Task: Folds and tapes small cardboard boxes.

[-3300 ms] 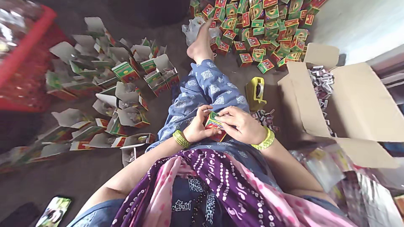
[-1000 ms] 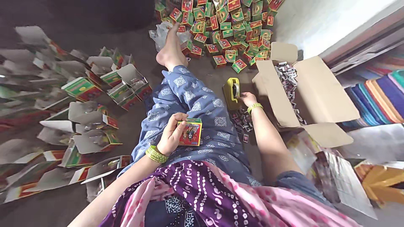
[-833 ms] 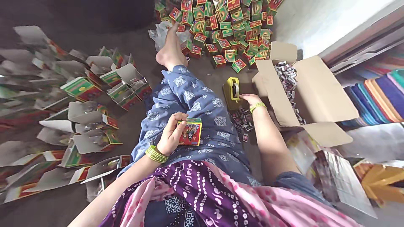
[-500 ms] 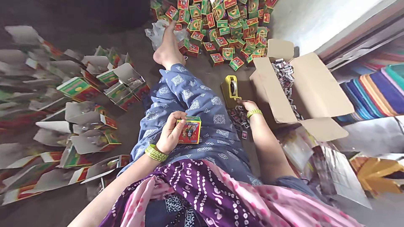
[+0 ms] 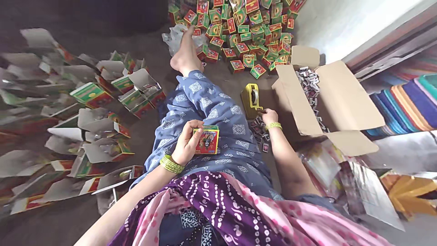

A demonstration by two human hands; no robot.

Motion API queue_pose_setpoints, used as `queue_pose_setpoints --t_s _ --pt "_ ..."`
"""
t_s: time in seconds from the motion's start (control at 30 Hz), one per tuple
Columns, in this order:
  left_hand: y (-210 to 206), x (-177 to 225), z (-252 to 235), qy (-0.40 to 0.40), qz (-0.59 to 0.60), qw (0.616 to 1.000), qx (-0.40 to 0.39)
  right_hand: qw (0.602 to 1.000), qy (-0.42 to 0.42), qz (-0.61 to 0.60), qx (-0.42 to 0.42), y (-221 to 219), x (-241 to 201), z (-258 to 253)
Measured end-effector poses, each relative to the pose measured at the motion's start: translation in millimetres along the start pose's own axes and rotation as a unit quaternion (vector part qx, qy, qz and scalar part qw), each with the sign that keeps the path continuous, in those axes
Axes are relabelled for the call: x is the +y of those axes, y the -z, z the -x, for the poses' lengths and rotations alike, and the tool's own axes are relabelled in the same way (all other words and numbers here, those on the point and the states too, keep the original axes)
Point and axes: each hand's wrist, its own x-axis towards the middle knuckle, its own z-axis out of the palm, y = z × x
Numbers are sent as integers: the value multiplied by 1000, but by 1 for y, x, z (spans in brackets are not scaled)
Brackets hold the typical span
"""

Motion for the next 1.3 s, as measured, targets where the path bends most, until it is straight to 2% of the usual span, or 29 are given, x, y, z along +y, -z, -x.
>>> queue_pose_setpoints --t_s 0.07,0.17,0.27,0.37,0.47,0.6,0.7,0.87,1.0,1.1,1.2,1.27,1.3 --pt "-1 1 0 15 1 1000 20 984 63 -168 -21 1 -17 20" --pt "-1 -1 -1 53 -6 997 52 905 127 -389 -120 5 -67 80" --pt "-4 -3 -4 49 -9 997 59 827 207 -472 -225 4 -108 137" --pt "-3 -3 -2 37 -23 997 62 786 221 -491 -304 -12 -131 171" --pt "0 -3 1 22 -40 997 68 797 192 -464 -335 -29 -140 180" --pt "1 -5 2 25 -15 998 61 809 144 -465 -330 -42 -143 181" --pt "-1 -2 0 45 1 997 60 820 136 -463 -309 -45 -143 181" --pt "-1 0 0 -8 -23 999 35 846 154 -438 -264 -51 -141 177" --pt "1 12 3 4 -38 999 23 867 126 -416 -243 -47 -147 179" --pt "4 21 3 15 -47 999 -7 878 193 -378 -220 -46 -145 173" --pt "13 22 1 30 -16 999 -11 859 327 -295 -260 -49 -133 171" --pt "25 24 -4 75 10 997 1 849 403 -236 -247 -56 -125 170" --pt "34 28 -6 106 -3 994 22 851 413 -220 -239 -58 -123 170"
